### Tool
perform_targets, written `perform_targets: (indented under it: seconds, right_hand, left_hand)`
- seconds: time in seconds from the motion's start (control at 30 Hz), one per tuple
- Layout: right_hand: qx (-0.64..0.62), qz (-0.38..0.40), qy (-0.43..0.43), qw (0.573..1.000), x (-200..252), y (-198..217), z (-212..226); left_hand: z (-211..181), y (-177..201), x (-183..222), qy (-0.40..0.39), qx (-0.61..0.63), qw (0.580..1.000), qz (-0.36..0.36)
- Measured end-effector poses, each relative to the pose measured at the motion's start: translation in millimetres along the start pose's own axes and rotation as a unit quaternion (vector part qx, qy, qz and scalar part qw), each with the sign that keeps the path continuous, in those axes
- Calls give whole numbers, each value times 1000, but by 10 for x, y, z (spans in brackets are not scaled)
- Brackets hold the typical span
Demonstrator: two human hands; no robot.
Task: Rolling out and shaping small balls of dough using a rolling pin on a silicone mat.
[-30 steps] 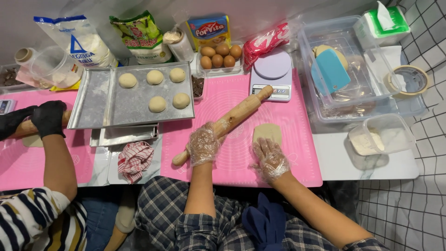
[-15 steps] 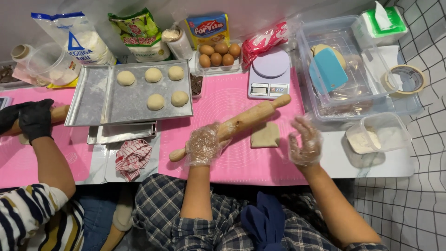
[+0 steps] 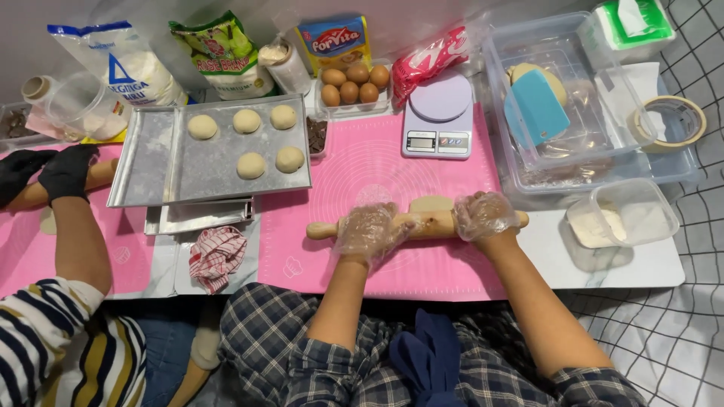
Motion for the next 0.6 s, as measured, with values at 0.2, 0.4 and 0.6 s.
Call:
perform_targets:
  seconds: [0.2, 0.4, 0.6]
  right_hand:
    - [-24, 154, 77, 985, 245, -379, -64]
    - [-52, 295, 151, 942, 359, -602, 16]
    - [-80, 427, 221, 873, 27, -742, 521]
  left_hand:
    - [259, -700, -371, -2, -83, 976, -200]
    - [294, -836, -387, -41, -114, 910, -396]
    - [198, -323, -578, 54, -54, 971, -225]
Point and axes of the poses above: each hand's wrist, its own x-axis away from the middle knuckle, its own y-axis out of the back of the hand, z = x × y, the point moved 6 cm from there along -x, towards the middle knuckle, and after that the axes turned 2 degrees about z, right-handed, at the moved point
